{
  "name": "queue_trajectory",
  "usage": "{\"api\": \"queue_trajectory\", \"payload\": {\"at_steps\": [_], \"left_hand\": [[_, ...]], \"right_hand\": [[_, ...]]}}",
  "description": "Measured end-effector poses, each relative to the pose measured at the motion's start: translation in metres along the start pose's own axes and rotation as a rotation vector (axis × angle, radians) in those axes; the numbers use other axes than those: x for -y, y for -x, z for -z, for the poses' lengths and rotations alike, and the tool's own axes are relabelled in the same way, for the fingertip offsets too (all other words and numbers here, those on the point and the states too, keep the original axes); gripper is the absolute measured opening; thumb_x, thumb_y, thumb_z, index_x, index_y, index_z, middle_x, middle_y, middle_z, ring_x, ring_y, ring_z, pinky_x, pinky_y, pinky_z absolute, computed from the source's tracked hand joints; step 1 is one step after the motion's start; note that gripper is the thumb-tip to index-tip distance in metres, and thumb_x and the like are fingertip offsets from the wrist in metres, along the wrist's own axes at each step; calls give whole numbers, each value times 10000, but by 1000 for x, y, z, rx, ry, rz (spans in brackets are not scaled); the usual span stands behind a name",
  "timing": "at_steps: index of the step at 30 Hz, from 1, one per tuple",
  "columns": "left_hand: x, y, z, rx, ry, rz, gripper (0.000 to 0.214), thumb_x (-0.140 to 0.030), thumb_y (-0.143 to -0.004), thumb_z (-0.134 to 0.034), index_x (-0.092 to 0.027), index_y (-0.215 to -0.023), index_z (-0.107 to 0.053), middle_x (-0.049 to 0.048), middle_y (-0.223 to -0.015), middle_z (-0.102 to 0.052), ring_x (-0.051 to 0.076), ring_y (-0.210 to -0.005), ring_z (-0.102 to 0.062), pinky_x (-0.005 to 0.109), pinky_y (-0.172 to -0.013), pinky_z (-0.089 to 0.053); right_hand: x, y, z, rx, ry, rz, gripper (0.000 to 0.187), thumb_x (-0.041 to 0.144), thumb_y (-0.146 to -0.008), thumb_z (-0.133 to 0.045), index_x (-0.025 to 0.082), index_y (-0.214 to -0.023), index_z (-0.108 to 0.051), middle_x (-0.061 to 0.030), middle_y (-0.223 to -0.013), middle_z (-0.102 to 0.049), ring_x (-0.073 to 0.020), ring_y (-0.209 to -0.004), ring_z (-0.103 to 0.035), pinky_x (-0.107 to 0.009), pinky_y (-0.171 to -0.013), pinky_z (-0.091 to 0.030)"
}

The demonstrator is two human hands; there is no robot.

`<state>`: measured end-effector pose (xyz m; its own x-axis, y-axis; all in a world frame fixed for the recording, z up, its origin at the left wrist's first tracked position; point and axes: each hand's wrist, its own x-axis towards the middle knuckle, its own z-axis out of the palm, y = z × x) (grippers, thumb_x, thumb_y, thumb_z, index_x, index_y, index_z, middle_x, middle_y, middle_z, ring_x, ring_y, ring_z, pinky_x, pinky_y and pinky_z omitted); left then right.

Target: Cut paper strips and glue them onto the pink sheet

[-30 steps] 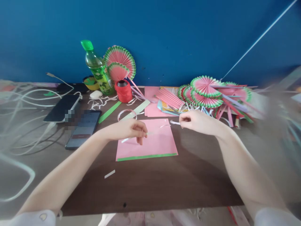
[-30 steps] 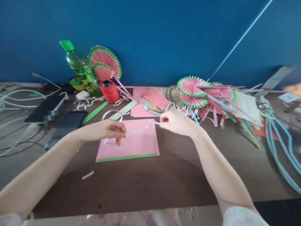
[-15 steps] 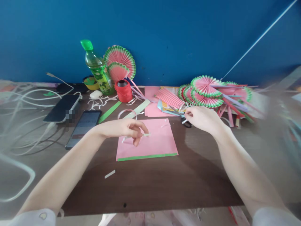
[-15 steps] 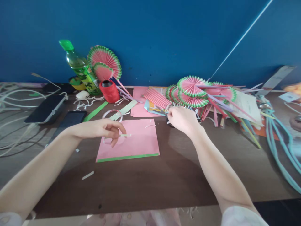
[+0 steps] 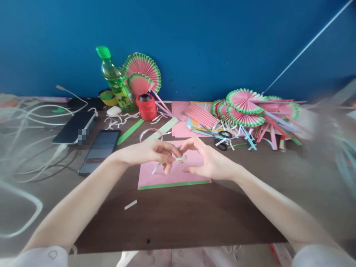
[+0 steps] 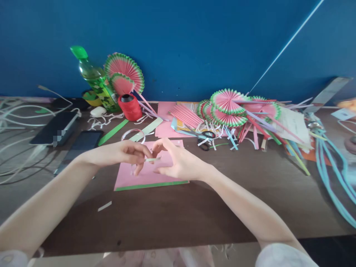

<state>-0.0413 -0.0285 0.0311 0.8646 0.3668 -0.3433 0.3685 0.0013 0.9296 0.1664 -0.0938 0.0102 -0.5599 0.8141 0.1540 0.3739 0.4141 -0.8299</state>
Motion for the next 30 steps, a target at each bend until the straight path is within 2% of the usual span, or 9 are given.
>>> {"api": "queue_trajectory", "payload": {"at_steps": [5, 11, 19, 30], "left_hand": [[2, -1, 2, 12, -8, -11, 193, -246, -787, -508, -148, -940, -575, 1, -626, -619, 95, -600, -545, 201, -572, -382], [4, 0, 4, -14, -41, 2, 211, -245, -785, -496, -150, -955, -578, 3, -637, -631, 94, -600, -546, 208, -588, -377], [0, 0, 0, -45, -81, 60, 221, -258, -769, -497, -153, -948, -574, -4, -638, -634, 96, -605, -559, 208, -599, -387], [-3, 0, -4, -45, -109, 88, 175, -304, -772, -491, -156, -861, -523, 3, -645, -636, 106, -600, -559, 220, -574, -390]], "right_hand": [[-1, 0, -3, -68, -53, -34, 234, 231, -771, -559, 215, -898, -363, -4, -849, -523, -121, -814, -557, -299, -765, -443], [2, -1, 0, -42, 45, -60, 163, 217, -753, -564, 197, -826, -419, 14, -780, -495, -78, -626, -452, -215, -564, -388], [-2, -1, -4, -115, 133, -95, 226, 274, -728, -611, 203, -818, -417, 20, -753, -508, -76, -592, -445, -211, -556, -373], [-7, 0, -8, -178, 273, -131, 270, 386, -741, -602, 211, -829, -418, 3, -754, -545, -111, -631, -518, -231, -574, -392]]}}
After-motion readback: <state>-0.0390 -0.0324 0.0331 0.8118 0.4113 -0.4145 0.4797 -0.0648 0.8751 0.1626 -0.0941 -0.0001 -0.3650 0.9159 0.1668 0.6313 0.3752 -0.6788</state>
